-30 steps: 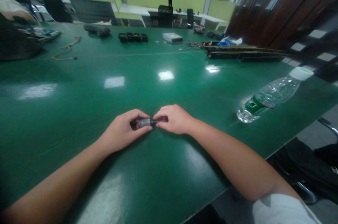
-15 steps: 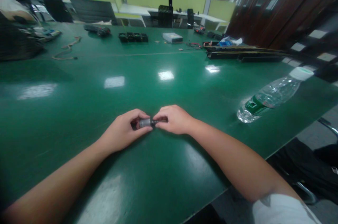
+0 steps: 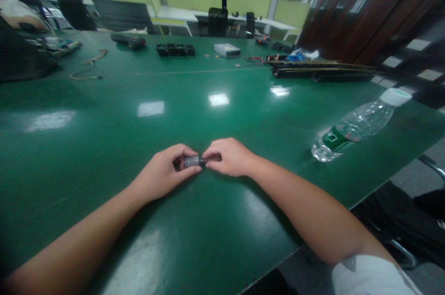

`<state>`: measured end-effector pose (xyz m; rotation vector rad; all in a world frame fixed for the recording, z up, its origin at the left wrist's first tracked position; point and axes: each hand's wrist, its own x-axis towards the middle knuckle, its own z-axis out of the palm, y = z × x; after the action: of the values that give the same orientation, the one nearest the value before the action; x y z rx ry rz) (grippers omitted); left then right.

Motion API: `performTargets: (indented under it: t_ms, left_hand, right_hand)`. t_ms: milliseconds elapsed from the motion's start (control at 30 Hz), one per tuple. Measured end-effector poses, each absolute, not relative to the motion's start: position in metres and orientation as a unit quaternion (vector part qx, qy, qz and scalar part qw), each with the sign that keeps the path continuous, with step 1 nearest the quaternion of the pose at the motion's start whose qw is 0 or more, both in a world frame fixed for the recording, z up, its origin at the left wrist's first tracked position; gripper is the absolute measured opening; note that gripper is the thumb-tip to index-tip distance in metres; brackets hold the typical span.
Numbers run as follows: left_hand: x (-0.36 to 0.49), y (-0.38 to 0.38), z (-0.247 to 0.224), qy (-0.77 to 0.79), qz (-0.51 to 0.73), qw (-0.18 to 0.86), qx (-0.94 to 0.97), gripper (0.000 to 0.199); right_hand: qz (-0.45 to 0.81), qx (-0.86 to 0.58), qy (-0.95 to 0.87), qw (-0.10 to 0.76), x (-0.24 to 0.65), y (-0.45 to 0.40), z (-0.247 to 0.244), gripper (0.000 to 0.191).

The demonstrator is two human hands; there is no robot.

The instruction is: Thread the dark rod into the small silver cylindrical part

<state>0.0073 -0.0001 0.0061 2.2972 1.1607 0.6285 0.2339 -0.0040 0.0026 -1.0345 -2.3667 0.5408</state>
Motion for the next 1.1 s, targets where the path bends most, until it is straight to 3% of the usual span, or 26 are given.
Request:
performTargets:
  t_ms: [1100]
  left_hand:
    - [0.007, -0.001, 0.007, 0.426, 0.23, 0.245, 0.84, 0.028]
  right_hand:
    - [0.225, -0.403, -0.86, 0.218, 0.253, -0.002, 0.011, 0.013]
